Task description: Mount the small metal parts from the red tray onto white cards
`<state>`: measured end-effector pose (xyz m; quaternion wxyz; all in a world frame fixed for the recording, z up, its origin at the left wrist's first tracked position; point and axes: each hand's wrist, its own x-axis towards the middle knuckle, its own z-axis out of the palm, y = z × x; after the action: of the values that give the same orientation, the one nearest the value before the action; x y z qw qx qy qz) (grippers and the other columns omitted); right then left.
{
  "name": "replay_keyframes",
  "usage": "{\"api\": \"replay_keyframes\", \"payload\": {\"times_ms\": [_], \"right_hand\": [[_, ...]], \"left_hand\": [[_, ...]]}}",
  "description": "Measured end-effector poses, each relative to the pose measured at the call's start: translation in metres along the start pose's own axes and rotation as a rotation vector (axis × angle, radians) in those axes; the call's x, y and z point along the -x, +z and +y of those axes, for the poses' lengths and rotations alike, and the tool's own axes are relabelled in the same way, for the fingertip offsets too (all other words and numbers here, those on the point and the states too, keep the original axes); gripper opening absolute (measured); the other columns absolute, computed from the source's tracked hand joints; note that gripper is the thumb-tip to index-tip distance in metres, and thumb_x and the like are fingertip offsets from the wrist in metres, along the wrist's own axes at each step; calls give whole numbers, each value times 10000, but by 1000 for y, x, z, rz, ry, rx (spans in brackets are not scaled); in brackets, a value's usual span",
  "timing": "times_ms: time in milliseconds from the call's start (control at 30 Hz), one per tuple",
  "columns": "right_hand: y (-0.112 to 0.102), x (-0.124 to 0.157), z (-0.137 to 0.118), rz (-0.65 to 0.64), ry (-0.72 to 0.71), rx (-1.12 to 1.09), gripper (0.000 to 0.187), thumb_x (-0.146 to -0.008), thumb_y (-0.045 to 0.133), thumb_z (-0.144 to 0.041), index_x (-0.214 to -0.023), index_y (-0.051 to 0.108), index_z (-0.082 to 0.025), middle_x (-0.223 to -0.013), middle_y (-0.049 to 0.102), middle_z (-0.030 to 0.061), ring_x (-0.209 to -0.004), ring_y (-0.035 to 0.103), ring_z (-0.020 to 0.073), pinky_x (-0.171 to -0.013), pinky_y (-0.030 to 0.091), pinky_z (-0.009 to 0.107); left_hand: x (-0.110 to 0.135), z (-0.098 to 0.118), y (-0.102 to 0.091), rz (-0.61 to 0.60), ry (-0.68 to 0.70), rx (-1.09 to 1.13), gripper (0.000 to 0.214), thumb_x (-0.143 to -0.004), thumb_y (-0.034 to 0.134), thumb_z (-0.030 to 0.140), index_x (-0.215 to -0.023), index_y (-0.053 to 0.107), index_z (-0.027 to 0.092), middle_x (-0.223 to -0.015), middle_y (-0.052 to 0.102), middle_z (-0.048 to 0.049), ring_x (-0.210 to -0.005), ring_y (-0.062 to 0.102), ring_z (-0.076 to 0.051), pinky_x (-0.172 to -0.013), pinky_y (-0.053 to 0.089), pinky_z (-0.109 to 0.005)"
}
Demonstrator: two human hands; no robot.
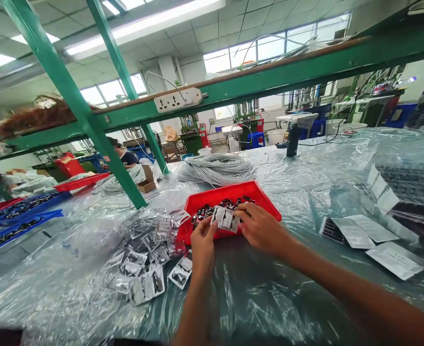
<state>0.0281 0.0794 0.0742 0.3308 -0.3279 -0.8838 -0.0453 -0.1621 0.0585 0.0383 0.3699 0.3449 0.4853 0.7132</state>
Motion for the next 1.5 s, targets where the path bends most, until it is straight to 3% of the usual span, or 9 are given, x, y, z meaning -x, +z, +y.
{"api": "replay_keyframes", "payload": {"times_ms": [133,267,467,733,900,967,1133,1300,1500], "right_hand": [[9,-54,-7,47,5,121,371,-877,506,-84,-1220,624,-160,-1249,605,180,-1087,595,308,-930,523,454],[27,-75,6,30,76,18,330,-912,538,-166,-1227,625,-118,-1228,614,193,-1151,584,311,-967,530,446],[56,-76,20,73,121,-215,403,-921,569,-217,-1312,580,-119,-1316,587,212,-1237,565,327,-1022,505,506],[61,-77,28,136,314,-718,150,-808,744,-230,-930,691,-161,-946,730,96,-865,701,223,-754,565,335],[45,-80,33,40,530,-477,101,-822,640,-179,-733,679,-153,-711,713,51,-692,671,183,-670,501,278],[40,-80,35,-28,558,-332,91,-827,634,-193,-806,701,-135,-805,730,90,-763,683,213,-704,518,302],[45,-73,30,32,270,-159,382,-889,626,-256,-1254,631,-144,-1329,606,173,-1196,599,302,-964,532,439],[61,-68,22,-6,151,-131,415,-918,619,-254,-1310,604,-118,-1321,607,202,-1215,595,331,-978,546,490],[61,-66,26,56,37,-56,396,-930,590,-234,-1308,603,-118,-1337,586,211,-1195,611,340,-917,583,480]], "left_hand": [[-45,6,31,5,23,27,465,-544,872,406,-896,733,136,-814,737,-47,-708,666,-165,-744,525,-314],[-69,2,44,-60,-9,105,463,-541,892,385,-892,738,125,-854,749,-64,-763,680,-168,-770,512,-297],[-73,-11,38,-186,-83,251,440,-568,908,378,-916,767,149,-910,768,-68,-832,698,-169,-841,508,-292],[-70,-4,26,-239,-10,121,399,-542,913,386,-853,790,168,-877,776,-68,-828,699,-187,-816,524,-298],[-73,-3,17,-48,42,-36,393,-577,888,390,-870,775,155,-815,763,-53,-770,687,-183,-761,521,-297],[-77,-4,14,51,21,18,379,-574,885,360,-863,758,150,-795,751,-43,-735,678,-167,-742,521,-291],[-81,-6,16,28,-114,291,262,-588,849,220,-798,712,144,-854,740,-54,-801,687,-157,-817,524,-295],[-74,-5,23,-143,-176,388,254,-666,809,311,-827,718,137,-897,734,-75,-881,683,-175,-849,508,-287],[-66,-4,25,-212,-128,228,430,-551,914,319,-906,730,158,-891,745,-45,-799,669,-147,-751,507,-251]]}}
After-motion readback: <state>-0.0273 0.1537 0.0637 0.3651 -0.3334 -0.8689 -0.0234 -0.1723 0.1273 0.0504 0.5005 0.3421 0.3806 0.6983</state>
